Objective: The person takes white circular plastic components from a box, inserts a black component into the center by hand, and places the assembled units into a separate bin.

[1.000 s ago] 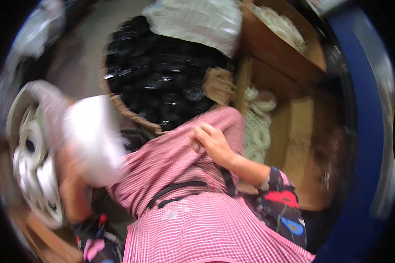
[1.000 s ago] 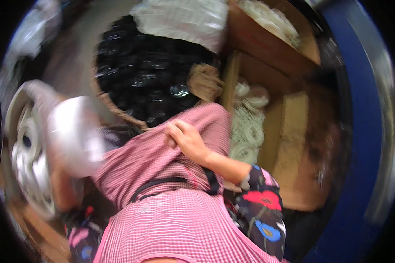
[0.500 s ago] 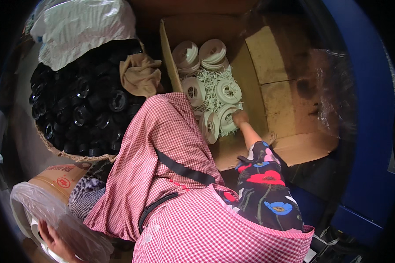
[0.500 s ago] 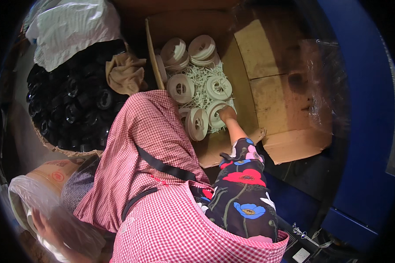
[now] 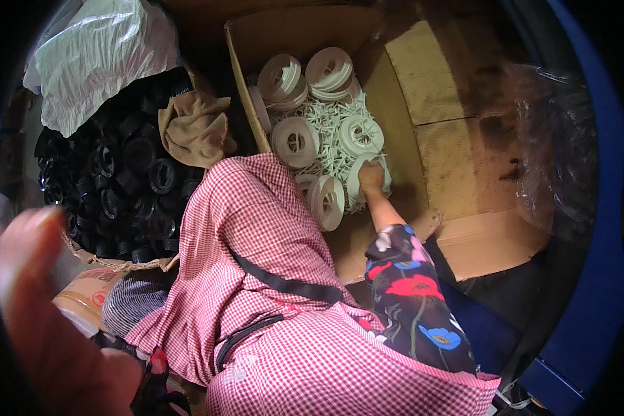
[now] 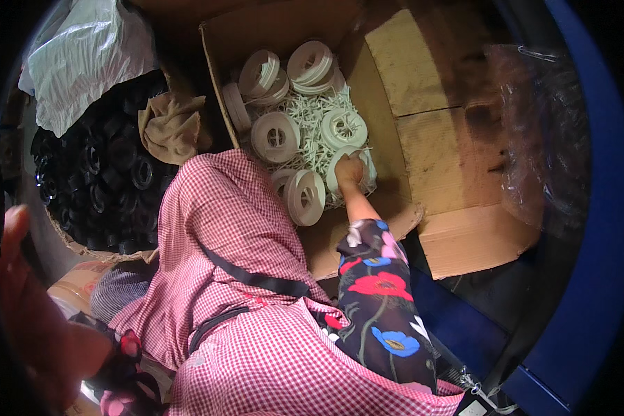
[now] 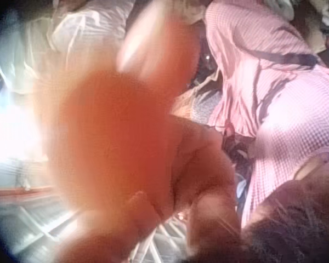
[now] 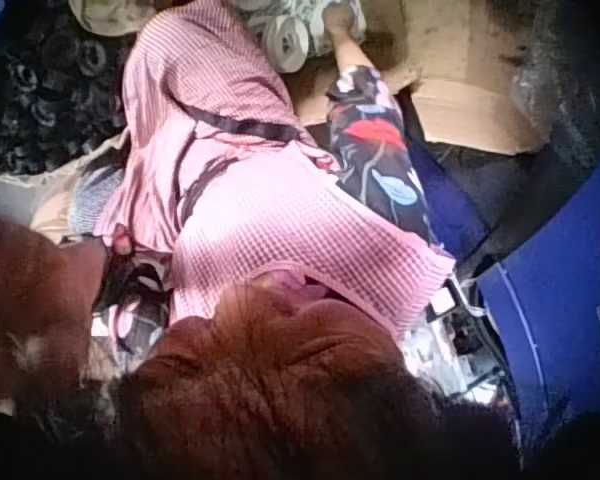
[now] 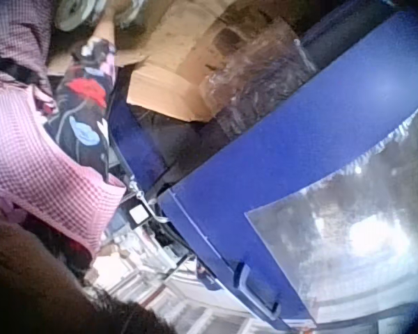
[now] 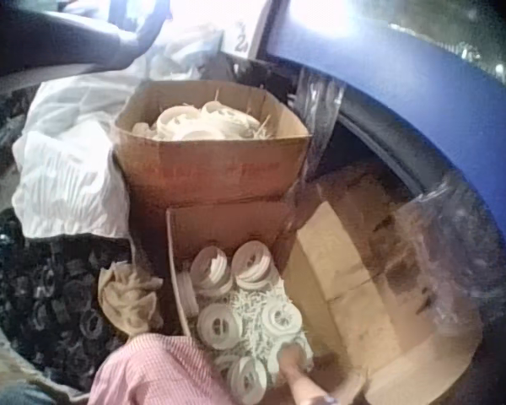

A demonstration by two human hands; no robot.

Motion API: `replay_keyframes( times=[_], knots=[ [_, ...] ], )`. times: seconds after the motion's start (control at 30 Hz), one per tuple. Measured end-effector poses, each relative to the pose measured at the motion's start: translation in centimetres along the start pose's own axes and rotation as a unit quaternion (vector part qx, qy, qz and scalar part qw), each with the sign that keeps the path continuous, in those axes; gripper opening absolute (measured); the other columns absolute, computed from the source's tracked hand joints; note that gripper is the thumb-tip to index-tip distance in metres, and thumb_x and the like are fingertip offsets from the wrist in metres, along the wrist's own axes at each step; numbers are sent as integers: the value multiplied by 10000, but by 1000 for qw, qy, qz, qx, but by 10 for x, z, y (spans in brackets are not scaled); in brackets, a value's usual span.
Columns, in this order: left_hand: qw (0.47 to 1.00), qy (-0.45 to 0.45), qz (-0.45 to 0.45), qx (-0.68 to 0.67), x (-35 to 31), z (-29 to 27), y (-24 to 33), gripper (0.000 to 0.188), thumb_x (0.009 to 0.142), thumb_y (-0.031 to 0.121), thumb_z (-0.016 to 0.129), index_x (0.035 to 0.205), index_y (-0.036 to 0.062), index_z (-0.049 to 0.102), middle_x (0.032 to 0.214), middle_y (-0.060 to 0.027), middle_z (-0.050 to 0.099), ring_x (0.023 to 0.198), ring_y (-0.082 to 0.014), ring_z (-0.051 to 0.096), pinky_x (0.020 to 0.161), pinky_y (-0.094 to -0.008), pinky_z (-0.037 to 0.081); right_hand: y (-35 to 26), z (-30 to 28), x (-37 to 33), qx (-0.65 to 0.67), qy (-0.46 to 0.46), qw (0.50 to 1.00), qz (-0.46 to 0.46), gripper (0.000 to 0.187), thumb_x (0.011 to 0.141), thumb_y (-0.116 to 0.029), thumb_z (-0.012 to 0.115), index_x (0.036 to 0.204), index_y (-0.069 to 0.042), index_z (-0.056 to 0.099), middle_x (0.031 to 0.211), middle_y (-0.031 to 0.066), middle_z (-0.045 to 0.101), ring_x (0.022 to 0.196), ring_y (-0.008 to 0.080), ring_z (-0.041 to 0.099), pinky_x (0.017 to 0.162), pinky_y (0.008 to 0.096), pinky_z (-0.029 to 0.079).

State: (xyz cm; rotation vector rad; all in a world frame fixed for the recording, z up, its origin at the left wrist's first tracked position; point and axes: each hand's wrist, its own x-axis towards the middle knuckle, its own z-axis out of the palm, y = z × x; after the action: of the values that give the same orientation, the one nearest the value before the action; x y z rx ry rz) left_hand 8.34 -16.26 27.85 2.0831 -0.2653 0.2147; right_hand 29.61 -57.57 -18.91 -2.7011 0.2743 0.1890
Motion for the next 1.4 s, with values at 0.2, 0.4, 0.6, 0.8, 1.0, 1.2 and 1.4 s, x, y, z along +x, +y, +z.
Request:
replay_keyframes(
  times=[0.2,0.4,0.6,0.8,1.0,1.2,1.4],
  knots=[
    [985,110,10,-129,43,137,-68,399,839,95,644,1208,-24,547,1085,-138,625,1005,-226,619,919,-350,485,-46,-83,11,400,41,913,71,327,942,-194,417,983,84,584,1001,233,634,867,357,626,769,435,487],
    [993,-71,-9,93,43,267,-121,719,654,248,801,1292,94,506,1253,-102,552,1156,-286,509,1012,-422,392,-95,-132,-12,667,-379,620,162,290,952,-95,426,1135,88,558,1093,196,632,962,266,647,844,412,549],
    [977,-164,-3,136,27,309,-138,1076,564,333,833,1419,27,257,1241,-149,500,1147,-314,468,1022,-447,316,-95,-127,-14,579,-592,516,218,299,953,-134,471,1142,79,559,1075,199,645,949,268,654,854,418,544],
    [945,-296,-60,125,25,324,-152,1001,632,251,800,1398,-34,221,1013,-187,583,1000,-328,578,957,-430,377,-93,-102,-23,597,-548,536,235,289,925,-192,567,1095,39,606,1051,160,664,928,212,660,818,390,557],
    [982,-157,-14,105,28,323,-170,977,637,237,807,1386,-45,247,1019,-191,591,1007,-355,574,956,-448,388,-55,-47,9,383,-355,834,178,243,912,-272,598,1019,-57,638,855,63,663,726,158,630,604,325,506],
    [974,128,-66,178,25,184,-152,1053,618,253,861,1410,-82,254,1139,-229,580,985,-372,598,847,-444,500,40,42,61,396,-132,821,389,320,848,-319,662,1089,-111,628,897,15,641,638,200,590,553,327,470],
    [869,239,-344,263,-58,62,-200,786,824,216,722,1453,52,280,1422,-180,397,1269,-276,431,1025,-361,374,17,60,85,435,-90,805,395,463,801,-342,713,1191,-139,569,1021,48,630,826,206,598,690,308,464]
  ],
)
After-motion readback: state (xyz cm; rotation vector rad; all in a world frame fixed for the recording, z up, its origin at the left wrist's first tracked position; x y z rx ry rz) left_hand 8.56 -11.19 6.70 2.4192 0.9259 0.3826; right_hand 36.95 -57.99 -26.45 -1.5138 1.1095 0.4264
